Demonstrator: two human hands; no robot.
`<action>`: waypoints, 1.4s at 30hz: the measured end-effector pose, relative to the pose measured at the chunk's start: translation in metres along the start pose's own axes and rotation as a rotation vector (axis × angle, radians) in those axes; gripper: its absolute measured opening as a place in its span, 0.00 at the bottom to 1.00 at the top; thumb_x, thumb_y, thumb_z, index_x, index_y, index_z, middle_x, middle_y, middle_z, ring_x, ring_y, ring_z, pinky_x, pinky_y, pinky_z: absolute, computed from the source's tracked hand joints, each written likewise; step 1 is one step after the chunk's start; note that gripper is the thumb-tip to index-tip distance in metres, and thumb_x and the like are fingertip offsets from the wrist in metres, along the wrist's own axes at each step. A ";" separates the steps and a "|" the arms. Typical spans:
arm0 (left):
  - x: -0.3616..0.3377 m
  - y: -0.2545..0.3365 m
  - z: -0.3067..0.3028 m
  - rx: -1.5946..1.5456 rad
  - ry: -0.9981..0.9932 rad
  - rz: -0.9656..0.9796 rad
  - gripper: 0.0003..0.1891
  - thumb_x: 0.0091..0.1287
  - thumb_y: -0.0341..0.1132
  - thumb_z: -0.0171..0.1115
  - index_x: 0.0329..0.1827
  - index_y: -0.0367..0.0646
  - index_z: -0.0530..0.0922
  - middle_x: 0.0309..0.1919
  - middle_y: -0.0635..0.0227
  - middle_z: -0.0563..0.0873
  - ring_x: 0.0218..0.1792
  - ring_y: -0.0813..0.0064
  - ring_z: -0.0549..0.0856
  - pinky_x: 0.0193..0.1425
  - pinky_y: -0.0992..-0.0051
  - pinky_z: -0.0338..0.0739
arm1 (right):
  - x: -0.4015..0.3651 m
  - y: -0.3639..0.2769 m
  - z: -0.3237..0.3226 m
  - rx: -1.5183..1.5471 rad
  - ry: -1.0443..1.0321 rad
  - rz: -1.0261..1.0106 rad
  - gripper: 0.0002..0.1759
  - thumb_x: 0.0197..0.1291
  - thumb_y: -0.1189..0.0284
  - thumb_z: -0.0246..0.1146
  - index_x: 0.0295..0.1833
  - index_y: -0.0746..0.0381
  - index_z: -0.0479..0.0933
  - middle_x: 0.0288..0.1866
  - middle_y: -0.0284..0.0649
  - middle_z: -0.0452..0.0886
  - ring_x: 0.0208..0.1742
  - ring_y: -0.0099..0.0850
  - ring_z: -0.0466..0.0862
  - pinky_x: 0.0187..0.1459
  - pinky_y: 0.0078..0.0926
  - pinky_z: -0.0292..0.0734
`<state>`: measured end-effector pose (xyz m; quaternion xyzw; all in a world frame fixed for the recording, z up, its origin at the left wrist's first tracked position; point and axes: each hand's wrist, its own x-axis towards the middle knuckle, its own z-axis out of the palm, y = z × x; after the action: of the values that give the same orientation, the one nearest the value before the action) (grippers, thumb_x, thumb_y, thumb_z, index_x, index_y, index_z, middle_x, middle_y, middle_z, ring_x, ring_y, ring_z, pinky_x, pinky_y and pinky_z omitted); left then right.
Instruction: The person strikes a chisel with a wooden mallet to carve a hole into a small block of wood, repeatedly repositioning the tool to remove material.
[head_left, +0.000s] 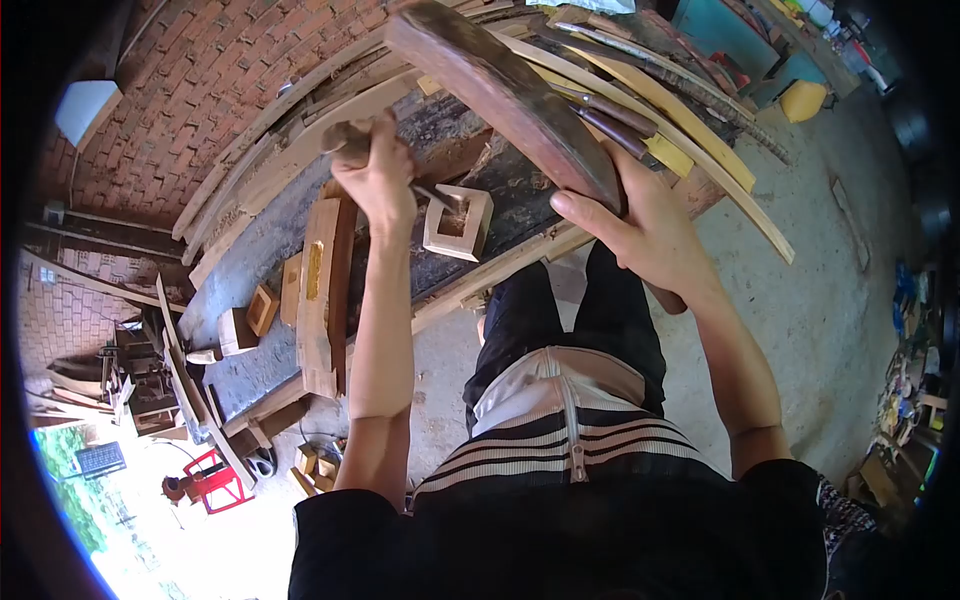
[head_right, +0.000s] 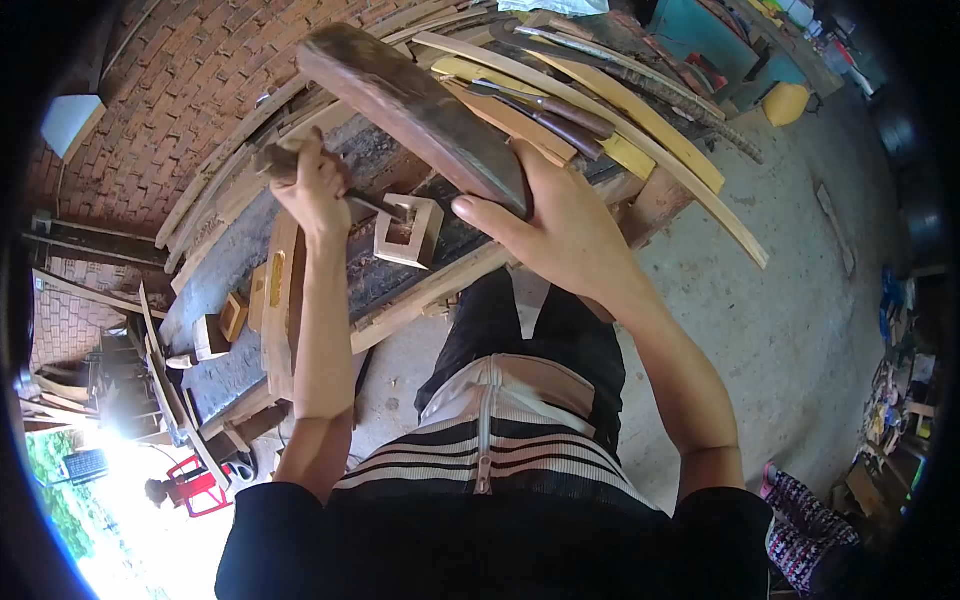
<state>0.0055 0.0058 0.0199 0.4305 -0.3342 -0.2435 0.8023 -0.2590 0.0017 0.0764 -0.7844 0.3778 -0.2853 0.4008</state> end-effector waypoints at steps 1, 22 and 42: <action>0.001 0.002 -0.003 -0.022 -0.004 0.017 0.12 0.70 0.26 0.62 0.30 0.47 0.69 0.14 0.76 0.69 0.11 0.87 0.63 0.14 0.80 0.54 | -0.004 0.002 -0.003 -0.001 0.008 0.001 0.37 0.62 0.49 0.67 0.61 0.71 0.73 0.39 0.56 0.84 0.42 0.50 0.87 0.45 0.41 0.80; -0.016 -0.004 0.011 0.035 -0.162 -0.076 0.12 0.67 0.29 0.70 0.29 0.43 0.75 0.18 0.76 0.76 0.17 0.88 0.71 0.19 0.84 0.60 | 0.000 0.005 0.007 0.072 -0.009 0.031 0.36 0.64 0.55 0.69 0.67 0.69 0.70 0.31 0.39 0.80 0.22 0.23 0.78 0.26 0.23 0.75; -0.030 -0.011 0.024 0.238 -0.266 0.275 0.03 0.62 0.24 0.66 0.35 0.37 0.80 0.27 0.74 0.84 0.30 0.85 0.80 0.39 0.82 0.77 | 0.014 -0.033 0.003 -0.247 -0.012 -0.262 0.29 0.59 0.58 0.72 0.54 0.70 0.73 0.39 0.53 0.80 0.39 0.44 0.83 0.43 0.36 0.77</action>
<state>-0.0332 0.0074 0.0104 0.4365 -0.5190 -0.1454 0.7204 -0.2367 0.0046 0.1049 -0.8720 0.3022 -0.2815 0.2630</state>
